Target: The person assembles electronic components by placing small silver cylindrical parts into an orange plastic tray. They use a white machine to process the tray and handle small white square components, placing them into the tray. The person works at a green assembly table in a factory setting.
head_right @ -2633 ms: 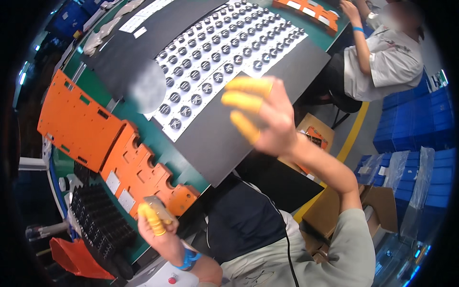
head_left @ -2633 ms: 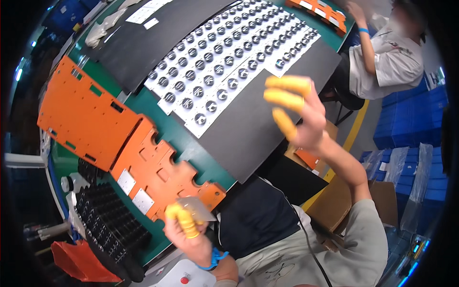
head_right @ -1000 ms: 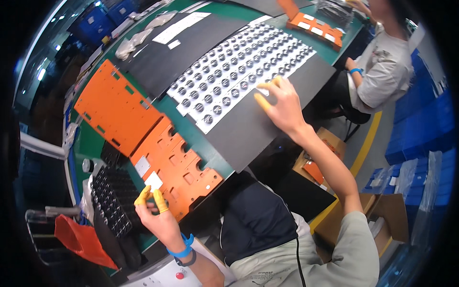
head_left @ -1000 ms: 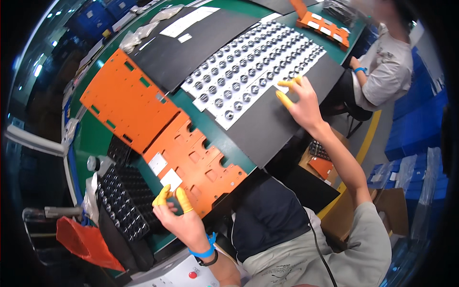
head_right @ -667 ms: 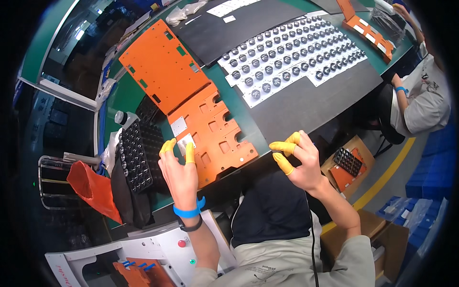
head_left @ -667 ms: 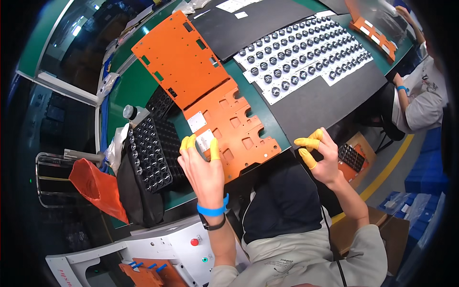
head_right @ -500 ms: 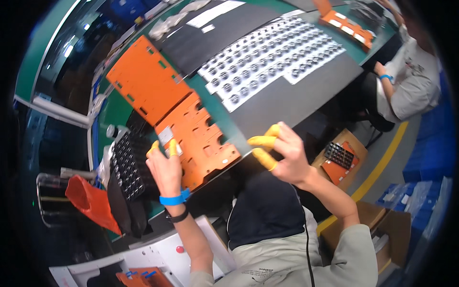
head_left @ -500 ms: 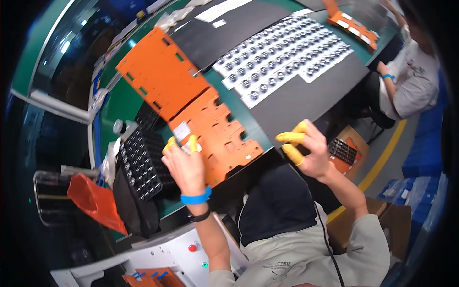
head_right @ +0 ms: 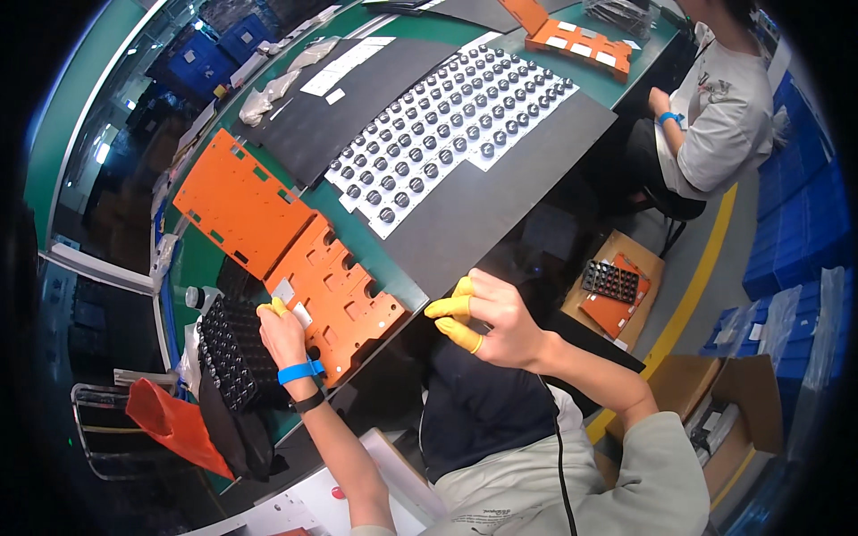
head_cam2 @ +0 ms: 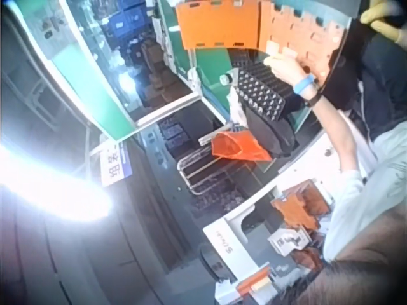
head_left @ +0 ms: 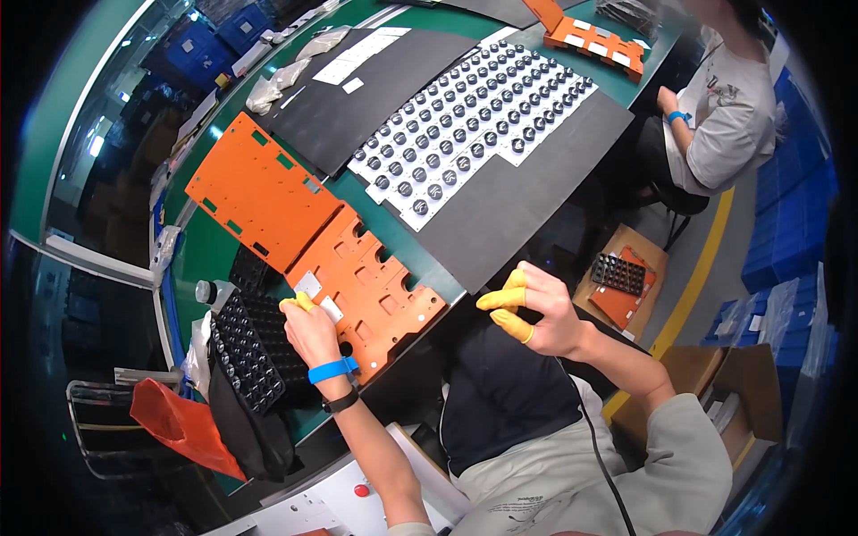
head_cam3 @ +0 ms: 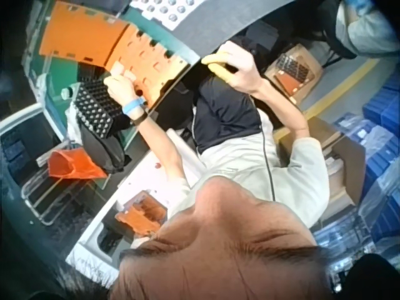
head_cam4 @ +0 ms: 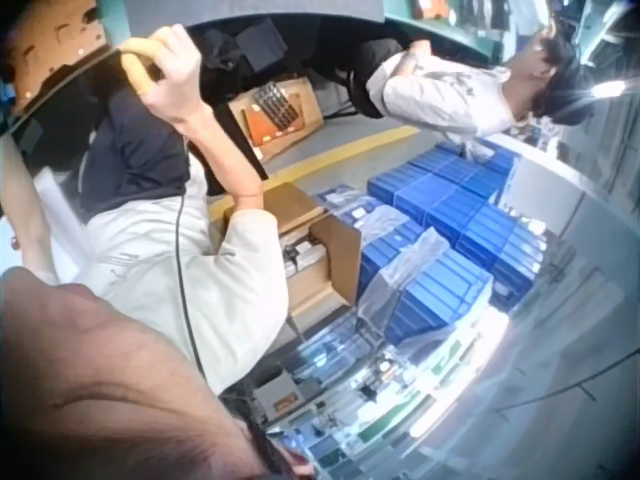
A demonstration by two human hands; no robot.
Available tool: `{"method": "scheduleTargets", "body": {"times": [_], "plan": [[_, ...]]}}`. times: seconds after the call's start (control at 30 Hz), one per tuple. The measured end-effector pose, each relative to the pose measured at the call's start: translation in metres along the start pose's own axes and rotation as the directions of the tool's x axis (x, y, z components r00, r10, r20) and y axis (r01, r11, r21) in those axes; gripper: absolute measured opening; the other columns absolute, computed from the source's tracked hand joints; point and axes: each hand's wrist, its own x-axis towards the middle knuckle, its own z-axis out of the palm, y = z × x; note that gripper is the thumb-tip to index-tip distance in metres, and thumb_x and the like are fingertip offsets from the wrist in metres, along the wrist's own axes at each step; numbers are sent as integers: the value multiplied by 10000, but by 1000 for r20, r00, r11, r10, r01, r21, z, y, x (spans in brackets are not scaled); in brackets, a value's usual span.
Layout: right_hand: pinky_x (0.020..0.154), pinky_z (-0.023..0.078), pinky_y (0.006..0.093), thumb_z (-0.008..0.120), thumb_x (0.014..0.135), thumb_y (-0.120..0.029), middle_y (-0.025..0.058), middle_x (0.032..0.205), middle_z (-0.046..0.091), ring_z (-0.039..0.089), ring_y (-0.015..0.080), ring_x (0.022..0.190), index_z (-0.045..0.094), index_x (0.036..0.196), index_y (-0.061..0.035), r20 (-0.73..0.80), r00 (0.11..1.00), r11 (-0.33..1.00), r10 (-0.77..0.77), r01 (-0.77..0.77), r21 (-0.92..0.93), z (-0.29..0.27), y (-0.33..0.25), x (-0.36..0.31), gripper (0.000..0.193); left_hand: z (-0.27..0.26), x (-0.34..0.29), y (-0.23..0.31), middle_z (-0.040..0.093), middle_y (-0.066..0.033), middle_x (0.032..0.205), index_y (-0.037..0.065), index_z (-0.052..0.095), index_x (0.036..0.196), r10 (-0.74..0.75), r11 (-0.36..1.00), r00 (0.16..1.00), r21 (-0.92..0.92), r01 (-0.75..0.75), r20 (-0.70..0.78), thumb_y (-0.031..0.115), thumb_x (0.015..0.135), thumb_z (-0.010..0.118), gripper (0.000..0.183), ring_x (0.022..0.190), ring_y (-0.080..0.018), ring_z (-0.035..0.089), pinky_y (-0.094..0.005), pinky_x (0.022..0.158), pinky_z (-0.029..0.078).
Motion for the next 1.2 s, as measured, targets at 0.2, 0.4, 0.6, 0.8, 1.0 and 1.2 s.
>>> {"method": "scheduleTargets", "body": {"times": [0.2,0.4,0.6,0.8,1.0,1.2], "plan": [[582,409,317,772,772,-3,63,724,584,492,205,649,730,959,-18,4,1000,1000,0,0,16,8,-5,4,191,-8,-2,0,661,-299,871,-43,551,981,36,999,998,-33,-38,-56,160,977,560,203,879,-492,629,-547,752,473],[589,405,318,756,777,8,68,718,577,490,220,654,728,948,-19,47,999,997,-22,19,69,32,-15,18,176,-30,-12,20,642,-284,773,-48,529,950,92,949,981,-284,-138,-170,107,994,541,162,793,-491,624,-525,659,449],[621,440,319,737,803,-8,71,762,596,516,229,697,718,1007,-23,22,999,996,-24,22,84,54,-20,37,205,-60,-51,38,517,-36,649,11,526,956,13,637,1000,-771,-9,-1,166,1027,550,173,497,-118,451,-282,455,356],[701,493,331,774,813,-133,116,955,632,595,245,809,680,1097,-3,-16,1000,973,15,-11,232,70,-45,57,326,-69,-121,43,414,14,648,44,541,1203,626,-461,513,-252,851,587,337,1069,408,349,474,-79,344,-232,379,255],[796,525,351,803,772,-147,136,1008,650,642,283,894,659,1075,25,-52,996,965,-66,77,250,67,-43,49,376,-52,-139,51,466,16,659,27,505,1265,450,-417,668,-522,744,593,282,1056,440,335,401,-57,334,-208,382,231],[785,525,340,763,788,-63,129,1016,654,641,256,893,655,1050,8,-16,1000,978,-6,9,208,34,-45,49,293,-48,-131,89,530,9,699,25,487,1301,500,-71,646,-716,695,577,315,1039,522,392,476,-54,448,-206,416,329]]}}
